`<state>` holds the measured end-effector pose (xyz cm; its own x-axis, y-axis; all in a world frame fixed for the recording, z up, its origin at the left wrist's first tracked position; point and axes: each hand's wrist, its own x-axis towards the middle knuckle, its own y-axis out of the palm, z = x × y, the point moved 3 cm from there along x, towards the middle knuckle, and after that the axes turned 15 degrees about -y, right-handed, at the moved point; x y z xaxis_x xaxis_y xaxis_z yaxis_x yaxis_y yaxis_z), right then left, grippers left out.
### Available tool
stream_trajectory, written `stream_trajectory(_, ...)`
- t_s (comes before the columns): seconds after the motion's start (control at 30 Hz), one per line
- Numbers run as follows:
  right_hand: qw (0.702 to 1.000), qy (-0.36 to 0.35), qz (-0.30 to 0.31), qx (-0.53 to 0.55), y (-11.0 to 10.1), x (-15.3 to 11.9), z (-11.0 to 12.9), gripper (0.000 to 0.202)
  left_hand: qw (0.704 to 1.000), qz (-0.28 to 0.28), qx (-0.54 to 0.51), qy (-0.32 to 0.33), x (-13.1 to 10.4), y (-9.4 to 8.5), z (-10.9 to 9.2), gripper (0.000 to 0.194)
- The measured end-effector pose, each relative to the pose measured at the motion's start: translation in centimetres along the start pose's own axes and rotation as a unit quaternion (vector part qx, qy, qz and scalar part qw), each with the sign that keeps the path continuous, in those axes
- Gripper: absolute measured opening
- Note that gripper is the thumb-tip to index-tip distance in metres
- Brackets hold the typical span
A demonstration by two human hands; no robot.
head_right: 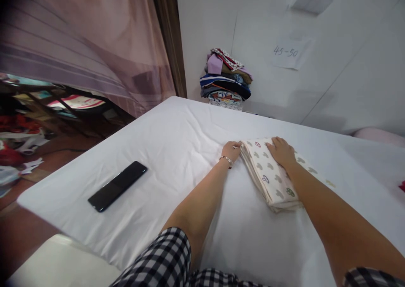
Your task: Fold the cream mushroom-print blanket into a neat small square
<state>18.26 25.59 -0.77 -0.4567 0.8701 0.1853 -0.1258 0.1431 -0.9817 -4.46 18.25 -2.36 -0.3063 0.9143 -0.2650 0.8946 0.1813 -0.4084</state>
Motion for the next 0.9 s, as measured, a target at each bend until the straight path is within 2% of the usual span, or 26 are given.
stream_trajectory(0.13,1.000,-0.006,-0.007,-0.004,-0.1,0.0,0.2,0.060,1.000,-0.018,0.010,0.019,-0.4,-0.1,-0.2,0.014)
stream_trajectory(0.23,1.000,-0.006,-0.001,-0.013,-0.1,0.0,0.3,0.059,0.999,-0.026,0.022,0.010,-0.7,-0.1,-0.4,0.019)
stream_trajectory(0.43,1.000,-0.004,0.003,-0.023,-0.1,0.0,0.3,0.055,0.996,-0.028,0.080,0.036,-0.6,0.1,-0.7,0.053)
stream_trajectory(0.57,1.000,-0.008,0.003,-0.019,0.0,0.1,0.3,0.055,0.993,0.000,0.103,0.052,0.3,0.2,-0.7,0.049)
stream_trajectory(0.7,1.000,-0.008,0.002,-0.019,0.0,0.1,0.3,0.057,0.989,-0.005,0.127,0.069,0.8,0.4,-0.8,0.044)
stream_trajectory(0.9,1.000,-0.020,-0.008,-0.015,0.0,0.1,0.3,0.055,0.963,-0.042,0.228,0.141,0.8,0.6,-1.6,0.060)
